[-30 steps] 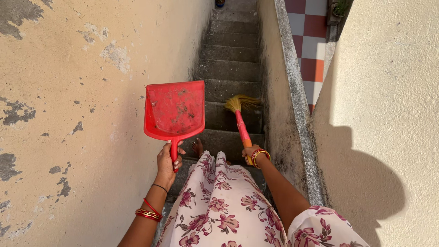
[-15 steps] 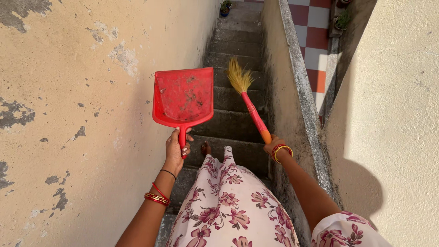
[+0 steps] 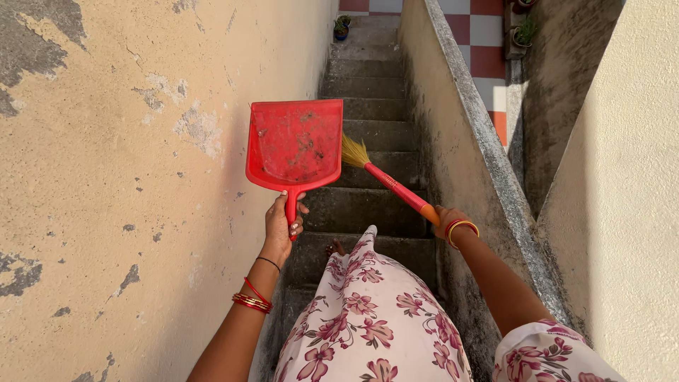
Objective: The person sweeps debris from concrete stairs into a red dustpan using a broom.
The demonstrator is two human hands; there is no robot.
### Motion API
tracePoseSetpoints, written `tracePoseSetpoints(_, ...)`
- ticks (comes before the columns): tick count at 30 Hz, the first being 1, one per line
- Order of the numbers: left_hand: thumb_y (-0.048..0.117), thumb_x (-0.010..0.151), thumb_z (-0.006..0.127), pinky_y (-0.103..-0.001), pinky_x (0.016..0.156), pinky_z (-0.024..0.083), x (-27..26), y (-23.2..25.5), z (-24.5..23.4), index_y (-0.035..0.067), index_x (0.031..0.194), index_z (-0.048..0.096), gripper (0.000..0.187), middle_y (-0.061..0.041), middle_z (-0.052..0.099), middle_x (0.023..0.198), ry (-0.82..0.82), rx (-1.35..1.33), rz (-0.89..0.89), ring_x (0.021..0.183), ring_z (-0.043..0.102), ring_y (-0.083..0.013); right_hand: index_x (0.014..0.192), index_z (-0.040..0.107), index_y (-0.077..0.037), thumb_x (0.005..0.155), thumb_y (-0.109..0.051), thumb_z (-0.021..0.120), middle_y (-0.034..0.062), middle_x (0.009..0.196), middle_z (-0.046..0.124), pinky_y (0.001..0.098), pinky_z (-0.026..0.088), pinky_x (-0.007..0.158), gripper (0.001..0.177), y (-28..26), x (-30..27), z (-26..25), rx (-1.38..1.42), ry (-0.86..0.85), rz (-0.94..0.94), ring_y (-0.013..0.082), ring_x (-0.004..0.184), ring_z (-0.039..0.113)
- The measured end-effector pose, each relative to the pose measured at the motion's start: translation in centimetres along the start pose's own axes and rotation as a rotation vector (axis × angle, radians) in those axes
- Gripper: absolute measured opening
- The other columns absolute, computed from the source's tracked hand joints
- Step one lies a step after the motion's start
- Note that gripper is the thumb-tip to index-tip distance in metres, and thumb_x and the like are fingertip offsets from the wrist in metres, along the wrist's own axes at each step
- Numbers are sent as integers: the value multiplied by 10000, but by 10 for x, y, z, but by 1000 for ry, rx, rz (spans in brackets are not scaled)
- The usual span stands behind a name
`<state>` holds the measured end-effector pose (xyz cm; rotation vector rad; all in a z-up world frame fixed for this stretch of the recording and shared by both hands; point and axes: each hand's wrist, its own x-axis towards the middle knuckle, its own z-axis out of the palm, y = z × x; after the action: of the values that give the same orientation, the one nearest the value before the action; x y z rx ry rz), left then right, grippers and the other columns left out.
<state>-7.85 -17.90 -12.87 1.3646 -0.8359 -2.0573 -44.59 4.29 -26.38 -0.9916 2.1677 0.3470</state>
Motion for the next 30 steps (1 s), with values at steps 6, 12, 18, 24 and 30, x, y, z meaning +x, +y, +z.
tracePoseSetpoints(6,413,1048,463,-217,380,305,30,16,-20,-26,1192,657,501,-68,638,760,-32,-7,-51,425,368,-51,1527,411,-310,893,-166,688,119,1196,714,444,598,908,707,-9,8,-41,-173,-66,-7,315,1087,720)
tracePoseSetpoints(12,399,1046,446,-217,376,297,43,26,-35,-10,1184,645,476,-77,639,761,-60,16,-89,421,370,-56,1504,438,-298,855,-141,728,72,1114,769,406,610,848,728,-12,54,-73,-489,-124,-138,266,1027,754)
tracePoseSetpoints(18,396,1052,452,-215,371,295,43,40,-44,-17,1182,661,480,-70,643,752,-75,49,-95,427,369,-50,1468,476,-254,904,-256,722,40,1132,746,403,605,851,615,-50,122,-54,-760,-22,-298,241,1045,731)
tracePoseSetpoints(24,402,1046,465,-212,371,313,39,55,-49,-27,1147,685,492,-79,645,723,-74,114,-101,418,378,-56,1311,674,-132,866,-284,788,53,1205,741,360,591,861,484,-96,142,-35,-783,-125,-163,207,1088,724)
tracePoseSetpoints(30,397,1046,465,-216,374,318,43,59,-57,-22,1149,685,484,-82,650,729,-50,88,-105,420,383,-59,1344,599,-108,876,-316,789,66,1187,750,375,590,850,546,-111,133,-23,-461,-2,55,233,1080,738)
